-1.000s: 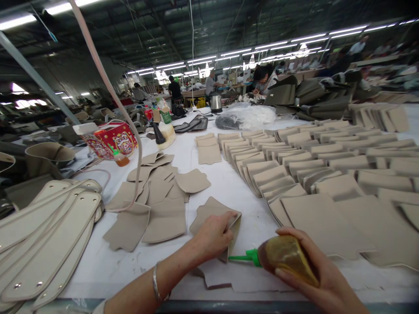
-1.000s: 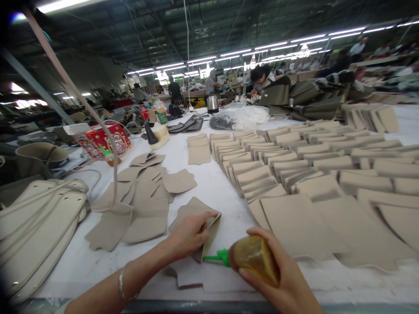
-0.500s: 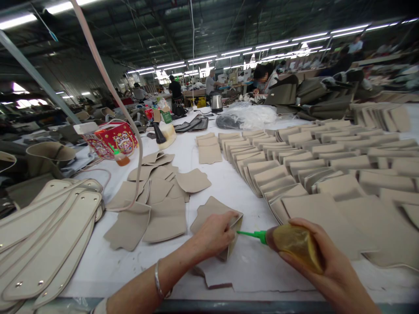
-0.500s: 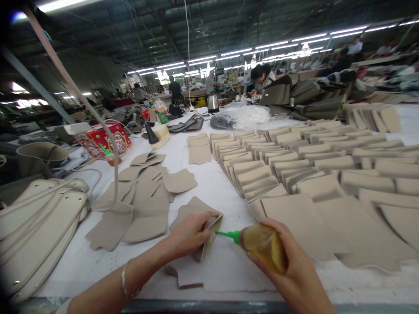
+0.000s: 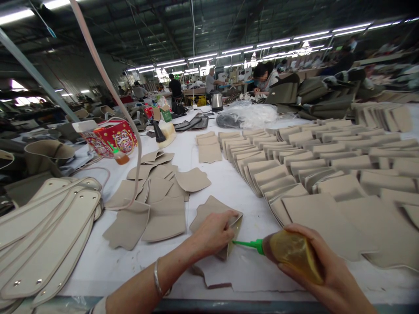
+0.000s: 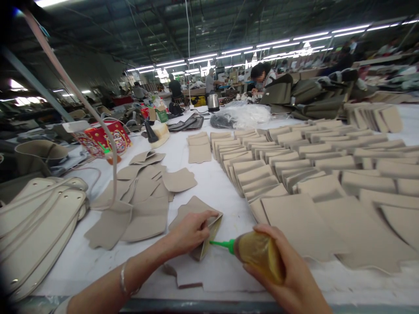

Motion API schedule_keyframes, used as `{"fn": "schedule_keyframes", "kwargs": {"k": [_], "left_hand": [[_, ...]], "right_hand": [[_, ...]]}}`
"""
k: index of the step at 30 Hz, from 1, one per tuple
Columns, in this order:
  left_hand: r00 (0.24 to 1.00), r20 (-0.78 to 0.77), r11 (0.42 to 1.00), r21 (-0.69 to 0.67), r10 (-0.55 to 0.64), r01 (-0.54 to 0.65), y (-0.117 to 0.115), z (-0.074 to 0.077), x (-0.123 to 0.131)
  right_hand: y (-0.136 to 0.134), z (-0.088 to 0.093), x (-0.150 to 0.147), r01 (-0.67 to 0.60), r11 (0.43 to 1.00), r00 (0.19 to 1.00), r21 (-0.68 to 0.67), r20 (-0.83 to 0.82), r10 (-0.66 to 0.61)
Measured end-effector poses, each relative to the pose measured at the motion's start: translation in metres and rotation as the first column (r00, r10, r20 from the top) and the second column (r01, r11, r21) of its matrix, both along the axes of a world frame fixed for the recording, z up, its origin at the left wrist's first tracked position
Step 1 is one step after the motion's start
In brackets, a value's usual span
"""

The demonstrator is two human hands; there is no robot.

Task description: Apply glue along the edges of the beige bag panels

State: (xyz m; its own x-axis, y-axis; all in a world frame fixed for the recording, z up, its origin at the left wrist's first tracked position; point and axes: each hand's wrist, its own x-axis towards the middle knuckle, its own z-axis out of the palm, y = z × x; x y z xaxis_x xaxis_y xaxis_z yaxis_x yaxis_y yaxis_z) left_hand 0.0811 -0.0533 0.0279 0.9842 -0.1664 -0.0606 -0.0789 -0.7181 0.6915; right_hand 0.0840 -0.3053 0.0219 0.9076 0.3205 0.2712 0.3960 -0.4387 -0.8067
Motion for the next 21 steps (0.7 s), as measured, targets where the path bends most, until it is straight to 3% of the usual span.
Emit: {"fn": "schedule_keyframes", "kwargs": {"k": [8,15,21], "left_hand": [[1.0,-0.003,1.0,0.003,0.001,-0.001,0.0,0.002,0.001],[1.0,-0.013,1.0,-0.011,0.004,-0.004,0.001,0.001,0.002],[0.999,-0.026,0.999,-0.041,0.029,-0.03,0.003,-0.001,0.003]], "right_hand": [[-0.01,-0.003,0.019,0.044,0.998,0.997,-0.04,0.07,-0.041],[-0.001,0.001,0.002,0.028,1.0,1.0,0.002,0.005,-0.028],[0.0,0.001,0.006,0.086,0.996,0.996,0.008,-0.006,-0.086]]}}
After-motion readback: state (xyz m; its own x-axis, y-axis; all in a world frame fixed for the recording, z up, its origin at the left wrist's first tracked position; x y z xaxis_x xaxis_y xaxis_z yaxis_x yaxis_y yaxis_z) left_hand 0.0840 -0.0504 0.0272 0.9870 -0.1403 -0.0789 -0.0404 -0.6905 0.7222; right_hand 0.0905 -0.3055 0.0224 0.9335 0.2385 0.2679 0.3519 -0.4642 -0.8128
